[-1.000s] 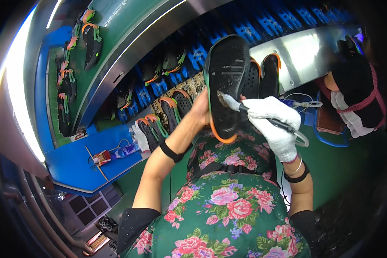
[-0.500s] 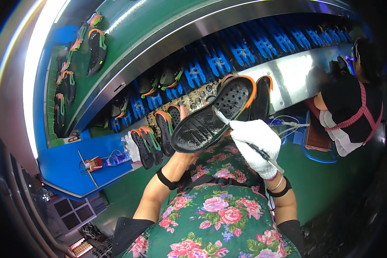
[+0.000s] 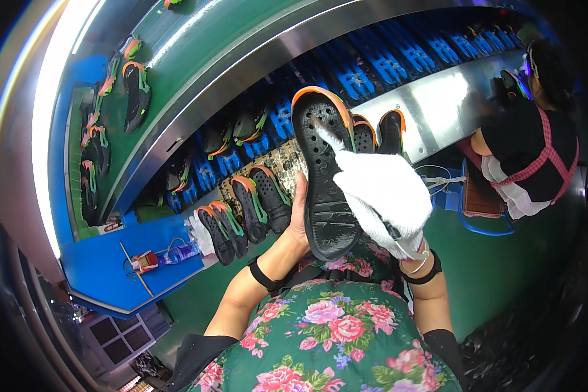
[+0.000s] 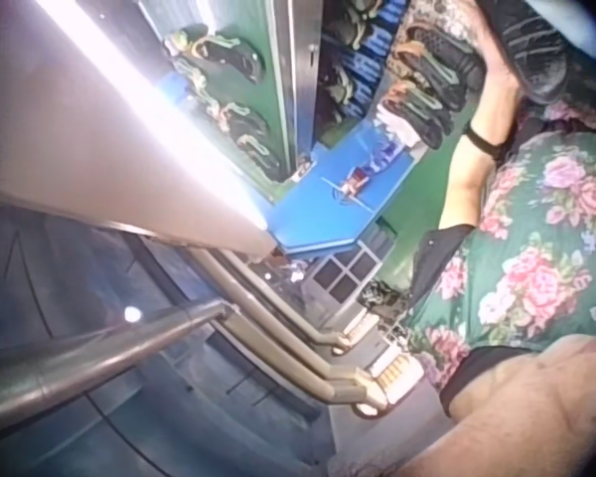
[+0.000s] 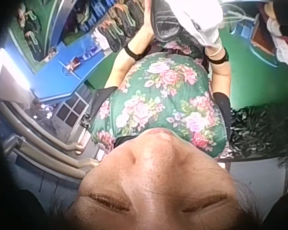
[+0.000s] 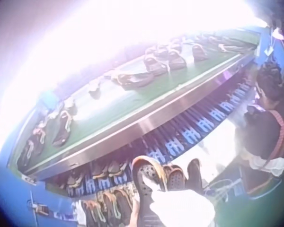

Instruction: Applying adhesive to the bottom of shoe soles using a brush and cloth on a factory assembly line.

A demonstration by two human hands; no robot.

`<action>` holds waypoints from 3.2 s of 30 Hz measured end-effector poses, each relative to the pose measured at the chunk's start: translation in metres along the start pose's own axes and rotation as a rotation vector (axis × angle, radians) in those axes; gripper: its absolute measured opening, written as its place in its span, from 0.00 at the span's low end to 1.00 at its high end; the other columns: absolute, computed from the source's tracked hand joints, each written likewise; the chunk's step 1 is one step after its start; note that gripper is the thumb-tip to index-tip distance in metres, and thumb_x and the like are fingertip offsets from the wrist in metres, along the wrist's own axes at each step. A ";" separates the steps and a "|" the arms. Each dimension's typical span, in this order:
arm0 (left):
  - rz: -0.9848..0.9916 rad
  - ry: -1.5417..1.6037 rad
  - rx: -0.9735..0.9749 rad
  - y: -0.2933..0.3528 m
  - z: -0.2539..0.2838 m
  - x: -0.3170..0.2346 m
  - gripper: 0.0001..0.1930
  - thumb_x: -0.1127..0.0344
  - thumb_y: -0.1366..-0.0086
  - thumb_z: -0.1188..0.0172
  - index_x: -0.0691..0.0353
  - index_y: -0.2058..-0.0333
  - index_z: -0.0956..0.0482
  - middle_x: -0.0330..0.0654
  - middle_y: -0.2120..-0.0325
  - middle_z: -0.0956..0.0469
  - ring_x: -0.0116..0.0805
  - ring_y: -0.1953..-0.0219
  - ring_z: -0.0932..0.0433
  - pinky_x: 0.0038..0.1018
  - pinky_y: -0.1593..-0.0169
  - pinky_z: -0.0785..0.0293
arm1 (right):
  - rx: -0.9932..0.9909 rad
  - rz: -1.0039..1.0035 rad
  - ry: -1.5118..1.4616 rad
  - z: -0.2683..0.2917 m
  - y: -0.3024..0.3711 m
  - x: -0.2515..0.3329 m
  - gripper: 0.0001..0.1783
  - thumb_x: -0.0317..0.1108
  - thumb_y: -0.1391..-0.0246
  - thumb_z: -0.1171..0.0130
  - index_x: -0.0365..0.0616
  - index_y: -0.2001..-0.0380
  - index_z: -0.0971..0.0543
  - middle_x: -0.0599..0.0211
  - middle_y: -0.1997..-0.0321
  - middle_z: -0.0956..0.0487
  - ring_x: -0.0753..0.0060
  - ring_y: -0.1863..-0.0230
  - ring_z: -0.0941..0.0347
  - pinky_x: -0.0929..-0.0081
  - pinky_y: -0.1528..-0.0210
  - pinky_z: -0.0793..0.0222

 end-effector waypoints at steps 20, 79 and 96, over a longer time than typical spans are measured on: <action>0.012 -0.332 -0.013 0.000 0.005 0.001 0.48 0.27 0.32 0.59 0.62 0.29 0.49 0.46 0.29 0.44 0.47 0.30 0.40 0.48 0.29 0.40 | 0.054 -0.064 -0.089 -0.016 0.022 -0.001 0.25 0.25 0.53 0.34 0.41 0.48 0.19 0.56 0.45 0.19 0.56 0.46 0.22 0.63 0.43 0.28; 0.047 -0.164 0.213 -0.022 -0.032 -0.059 0.54 0.26 0.42 0.44 0.65 0.31 0.44 0.60 0.37 0.37 0.65 0.47 0.27 0.54 0.43 0.26 | 0.232 -0.016 -0.258 -0.050 0.051 0.016 0.18 0.24 0.58 0.30 0.46 0.58 0.15 0.62 0.56 0.14 0.61 0.59 0.17 0.69 0.55 0.22; 0.264 -0.529 -0.105 -0.027 -0.012 -0.085 0.46 0.39 0.39 0.44 0.66 0.31 0.42 0.72 0.38 0.37 0.65 0.44 0.26 0.52 0.39 0.28 | 0.293 0.020 -0.523 -0.045 0.038 0.009 0.14 0.27 0.53 0.32 0.46 0.60 0.14 0.63 0.57 0.14 0.62 0.58 0.17 0.70 0.60 0.20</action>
Point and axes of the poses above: each hand's wrist, its own y-axis away from the middle knuckle, its own z-axis out of the back of the hand, x = y × z, the point moved 6 cm from there along -y, towards the middle knuckle
